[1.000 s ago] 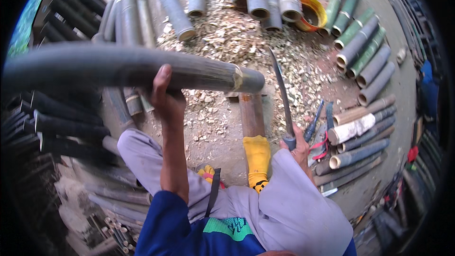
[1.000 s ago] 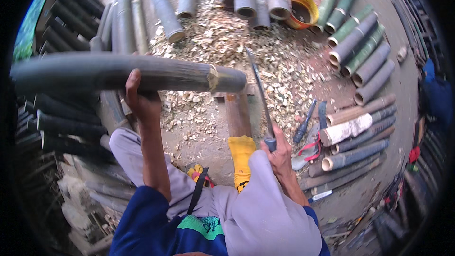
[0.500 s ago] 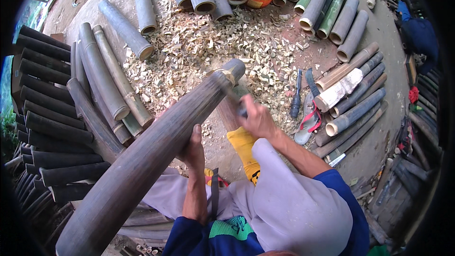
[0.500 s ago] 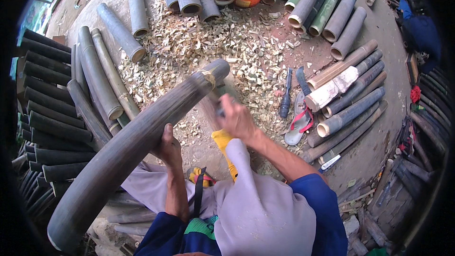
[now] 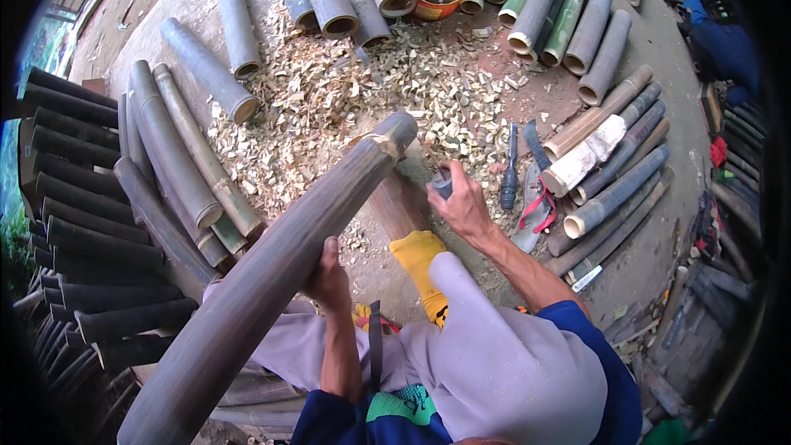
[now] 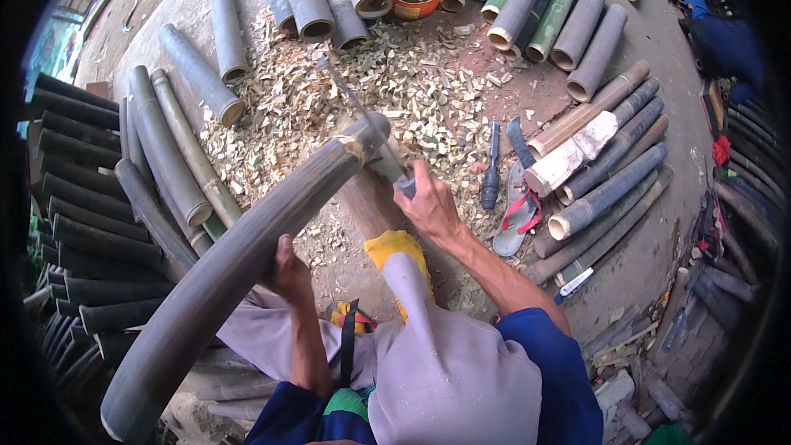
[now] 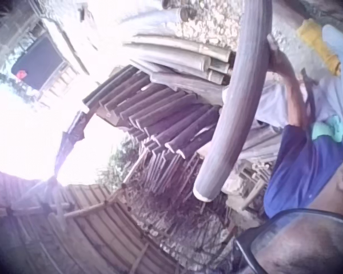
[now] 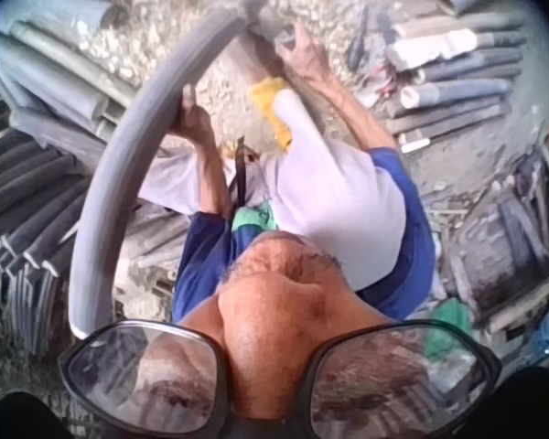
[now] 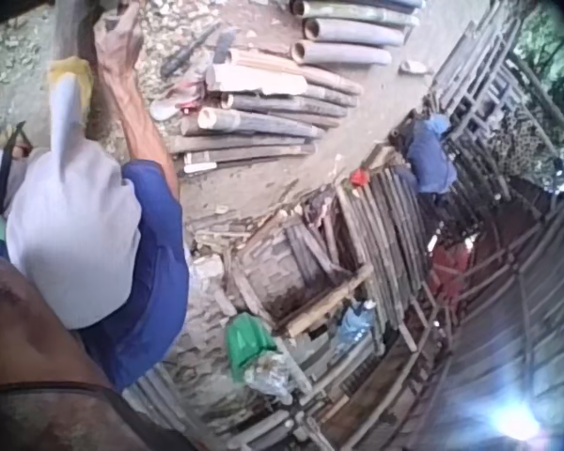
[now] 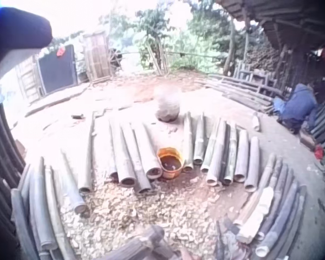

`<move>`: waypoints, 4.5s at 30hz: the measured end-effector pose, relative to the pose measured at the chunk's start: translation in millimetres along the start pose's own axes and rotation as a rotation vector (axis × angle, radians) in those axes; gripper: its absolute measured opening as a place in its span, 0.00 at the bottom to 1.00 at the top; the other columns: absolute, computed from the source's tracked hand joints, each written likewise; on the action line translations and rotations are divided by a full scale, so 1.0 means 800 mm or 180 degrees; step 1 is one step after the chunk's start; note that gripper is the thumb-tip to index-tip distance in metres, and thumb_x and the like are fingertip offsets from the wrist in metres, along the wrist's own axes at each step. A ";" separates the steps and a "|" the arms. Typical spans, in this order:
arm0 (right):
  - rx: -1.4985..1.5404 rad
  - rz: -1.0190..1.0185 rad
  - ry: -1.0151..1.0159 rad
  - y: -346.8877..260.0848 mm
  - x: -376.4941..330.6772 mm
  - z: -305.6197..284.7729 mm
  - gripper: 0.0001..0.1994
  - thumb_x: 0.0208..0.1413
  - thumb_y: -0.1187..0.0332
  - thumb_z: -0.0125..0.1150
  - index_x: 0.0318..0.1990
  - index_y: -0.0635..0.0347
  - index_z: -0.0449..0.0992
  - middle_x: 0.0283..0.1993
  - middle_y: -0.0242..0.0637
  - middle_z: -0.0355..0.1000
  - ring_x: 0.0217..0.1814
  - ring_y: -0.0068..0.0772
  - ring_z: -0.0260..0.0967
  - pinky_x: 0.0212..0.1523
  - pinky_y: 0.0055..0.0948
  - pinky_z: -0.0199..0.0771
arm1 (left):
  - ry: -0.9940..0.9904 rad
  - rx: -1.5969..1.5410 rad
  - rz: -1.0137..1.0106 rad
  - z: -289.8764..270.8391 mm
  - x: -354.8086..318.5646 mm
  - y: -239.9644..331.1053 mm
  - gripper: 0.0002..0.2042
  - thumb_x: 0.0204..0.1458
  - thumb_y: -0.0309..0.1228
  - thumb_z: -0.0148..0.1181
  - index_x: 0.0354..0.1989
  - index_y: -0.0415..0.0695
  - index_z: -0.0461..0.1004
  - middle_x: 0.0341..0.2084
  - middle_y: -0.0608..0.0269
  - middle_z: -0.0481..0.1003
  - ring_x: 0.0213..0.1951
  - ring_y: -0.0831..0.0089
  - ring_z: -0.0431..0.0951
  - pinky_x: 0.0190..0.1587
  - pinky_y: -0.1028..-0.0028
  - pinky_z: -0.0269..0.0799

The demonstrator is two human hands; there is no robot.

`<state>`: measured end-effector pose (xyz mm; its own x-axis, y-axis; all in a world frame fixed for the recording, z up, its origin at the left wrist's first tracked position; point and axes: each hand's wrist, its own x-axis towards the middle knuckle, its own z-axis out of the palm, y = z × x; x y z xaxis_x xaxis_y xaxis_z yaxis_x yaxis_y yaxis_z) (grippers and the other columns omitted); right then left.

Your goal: The person shapes bamboo segments using a large knife and a wooden mallet, carving out nodes and smoothing the interior of the tubes while sitting on the ground.

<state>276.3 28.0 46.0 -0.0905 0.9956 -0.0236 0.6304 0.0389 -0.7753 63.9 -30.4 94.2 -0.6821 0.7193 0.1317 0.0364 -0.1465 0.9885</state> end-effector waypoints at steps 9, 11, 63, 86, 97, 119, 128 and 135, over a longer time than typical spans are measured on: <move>-0.0446 0.0891 0.0550 0.090 0.044 -0.010 0.29 0.52 0.72 0.58 0.59 0.60 0.51 0.39 0.49 0.70 0.32 0.39 0.73 0.25 0.34 0.77 | 0.0024 -0.0445 0.0438 -0.053 0.049 0.039 0.30 0.43 0.19 0.56 0.59 0.35 0.59 0.55 0.53 0.65 0.55 0.62 0.67 0.60 0.64 0.60; -0.0872 0.0826 0.0717 0.129 0.054 -0.007 0.30 0.51 0.71 0.60 0.60 0.58 0.51 0.39 0.49 0.70 0.34 0.41 0.72 0.29 0.38 0.76 | 0.0267 -0.0582 0.0268 -0.074 0.060 0.044 0.28 0.45 0.23 0.56 0.58 0.33 0.61 0.52 0.53 0.67 0.54 0.63 0.68 0.61 0.64 0.59; 0.1151 0.0203 -0.1770 -0.043 -0.001 0.060 0.35 0.45 0.59 0.68 0.61 0.58 0.62 0.49 0.46 0.69 0.45 0.38 0.70 0.45 0.40 0.74 | -0.0363 0.0120 -0.0413 -0.044 0.120 -0.022 0.25 0.34 0.26 0.70 0.44 0.36 0.69 0.35 0.60 0.73 0.35 0.70 0.74 0.44 0.71 0.70; 0.1112 0.0954 -0.2115 -0.063 -0.072 0.066 0.48 0.38 0.47 0.71 0.61 0.71 0.57 0.53 0.56 0.69 0.55 0.49 0.68 0.56 0.35 0.67 | -0.0574 -0.0710 -0.3033 -0.026 -0.003 -0.060 0.32 0.41 0.32 0.67 0.54 0.36 0.59 0.42 0.54 0.70 0.43 0.67 0.72 0.48 0.67 0.69; 0.1283 0.0996 -0.1620 -0.046 -0.060 0.046 0.28 0.48 0.65 0.67 0.58 0.55 0.68 0.37 0.32 0.74 0.34 0.18 0.69 0.38 0.22 0.72 | -0.0487 0.0827 -0.1696 -0.066 0.116 -0.097 0.33 0.41 0.36 0.68 0.52 0.30 0.61 0.37 0.44 0.73 0.31 0.62 0.78 0.33 0.68 0.79; -0.1012 0.2209 0.0884 0.171 -0.370 -0.056 0.23 0.43 0.72 0.60 0.51 0.64 0.68 0.44 0.50 0.69 0.49 0.51 0.67 0.52 0.42 0.67 | -0.2290 0.0925 -0.1769 -0.022 -0.020 -0.130 0.16 0.48 0.23 0.61 0.46 0.34 0.71 0.37 0.57 0.75 0.38 0.74 0.74 0.41 0.76 0.71; -0.0979 0.3582 0.1358 0.154 -0.432 -0.041 0.29 0.47 0.63 0.62 0.57 0.63 0.63 0.50 0.55 0.66 0.53 0.56 0.63 0.54 0.46 0.63 | -0.2536 0.0888 -0.1550 -0.012 0.009 -0.140 0.15 0.48 0.22 0.60 0.46 0.34 0.71 0.36 0.58 0.75 0.37 0.74 0.74 0.41 0.77 0.71; -0.1389 0.4001 0.1337 0.173 -0.523 -0.004 0.31 0.49 0.61 0.61 0.60 0.62 0.61 0.50 0.59 0.66 0.53 0.58 0.63 0.55 0.46 0.63 | -0.2557 0.0884 -0.1520 -0.021 0.005 -0.141 0.15 0.48 0.21 0.60 0.46 0.34 0.72 0.36 0.59 0.75 0.36 0.75 0.74 0.40 0.77 0.71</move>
<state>403.6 -383.2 -49.4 0.8949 0.3308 -0.2995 0.3095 -0.9436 -0.1175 44.6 -22.0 -18.2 0.0278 0.9253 -0.3781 0.1267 0.3720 0.9196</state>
